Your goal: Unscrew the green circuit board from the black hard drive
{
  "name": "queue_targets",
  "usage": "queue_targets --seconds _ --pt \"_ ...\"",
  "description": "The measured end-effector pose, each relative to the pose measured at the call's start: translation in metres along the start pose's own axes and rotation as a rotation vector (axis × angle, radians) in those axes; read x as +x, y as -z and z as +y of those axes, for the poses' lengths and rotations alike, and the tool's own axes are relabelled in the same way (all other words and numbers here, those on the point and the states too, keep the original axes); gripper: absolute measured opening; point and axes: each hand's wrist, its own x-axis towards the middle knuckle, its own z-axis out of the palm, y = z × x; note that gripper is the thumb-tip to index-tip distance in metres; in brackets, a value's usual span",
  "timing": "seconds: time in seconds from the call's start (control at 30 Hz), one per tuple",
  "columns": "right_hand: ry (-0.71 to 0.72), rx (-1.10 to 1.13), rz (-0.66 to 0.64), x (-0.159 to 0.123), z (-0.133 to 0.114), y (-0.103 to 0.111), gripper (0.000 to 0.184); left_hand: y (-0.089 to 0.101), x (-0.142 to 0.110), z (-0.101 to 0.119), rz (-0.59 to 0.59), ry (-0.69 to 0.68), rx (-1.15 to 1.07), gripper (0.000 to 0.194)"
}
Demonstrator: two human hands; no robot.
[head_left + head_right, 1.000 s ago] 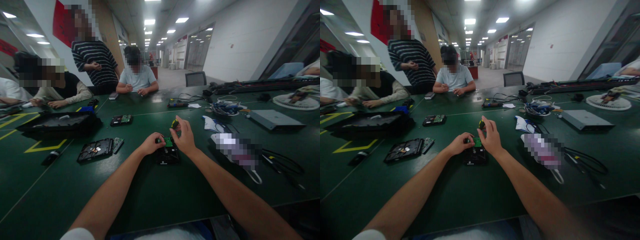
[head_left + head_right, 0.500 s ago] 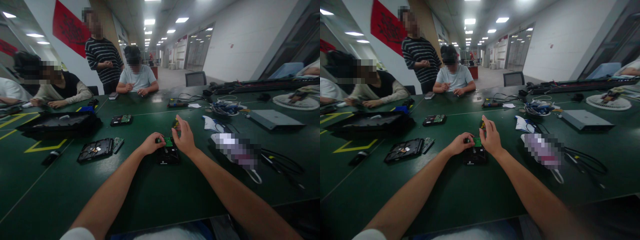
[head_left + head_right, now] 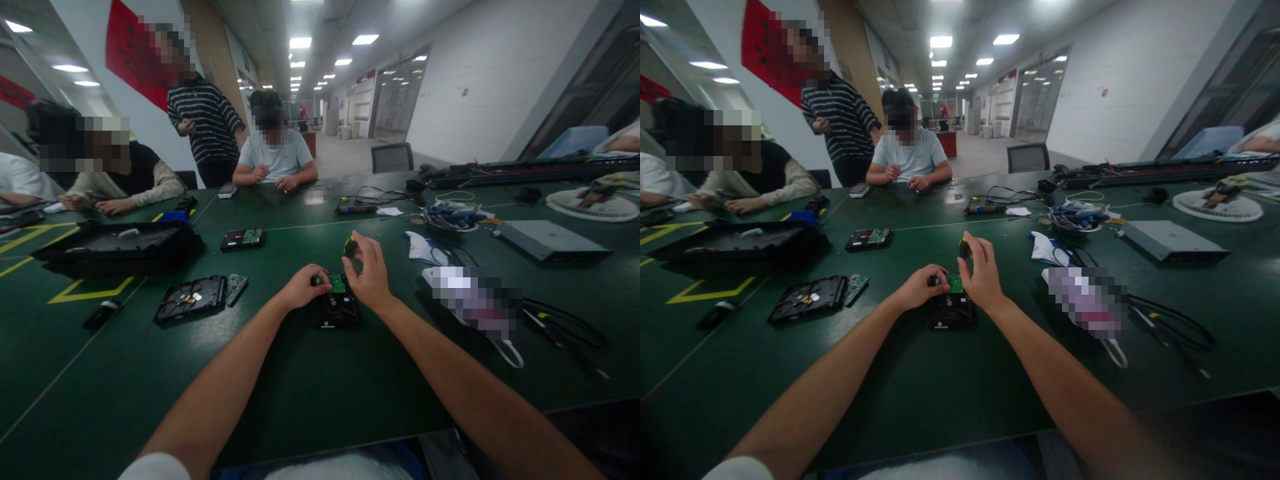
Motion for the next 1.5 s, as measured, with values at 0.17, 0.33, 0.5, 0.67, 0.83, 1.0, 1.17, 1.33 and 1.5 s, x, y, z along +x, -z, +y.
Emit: queue_targets --seconds 0.17,0.33,0.5,0.67,0.83,1.0,1.17,1.33,1.5 --pt "0.029 -0.011 0.022 0.0008 -0.0012 0.0008 0.06 -0.0001 0.0002 0.0 0.001 -0.003 0.004 0.007" --pt "0.011 0.022 0.006 0.0008 -0.0029 0.0009 0.061 0.0003 0.0003 -0.001 -0.003 -0.007 0.003 0.007" --pt "0.019 -0.002 0.027 0.0015 -0.0047 0.0014 0.06 0.0001 0.0001 -0.0007 0.0 0.008 0.008 0.007" --pt "0.002 0.045 0.01 0.0014 -0.0044 0.0014 0.058 0.0001 0.0 0.0 0.005 -0.007 0.0 0.007" --pt "0.0 0.004 0.056 0.0019 -0.001 0.0008 0.058 0.0006 0.0001 -0.0002 0.0 0.001 -0.004 0.007" --pt "-0.017 0.033 0.026 0.0015 -0.0009 0.0011 0.057 0.0001 0.0002 -0.0008 0.001 -0.004 0.002 0.007" --pt "-0.022 0.019 0.049 0.0024 -0.0005 0.0017 0.054 0.0003 0.0006 -0.001 -0.001 -0.012 0.004 0.007" --pt "-0.009 0.054 0.033 0.0023 -0.0022 0.0014 0.056 0.0004 0.0006 -0.0022 0.003 -0.02 0.003 0.007" --pt "-0.023 0.021 0.032 0.002 -0.0013 0.0007 0.055 -0.0001 0.0002 -0.0015 0.005 -0.011 0.004 0.007"
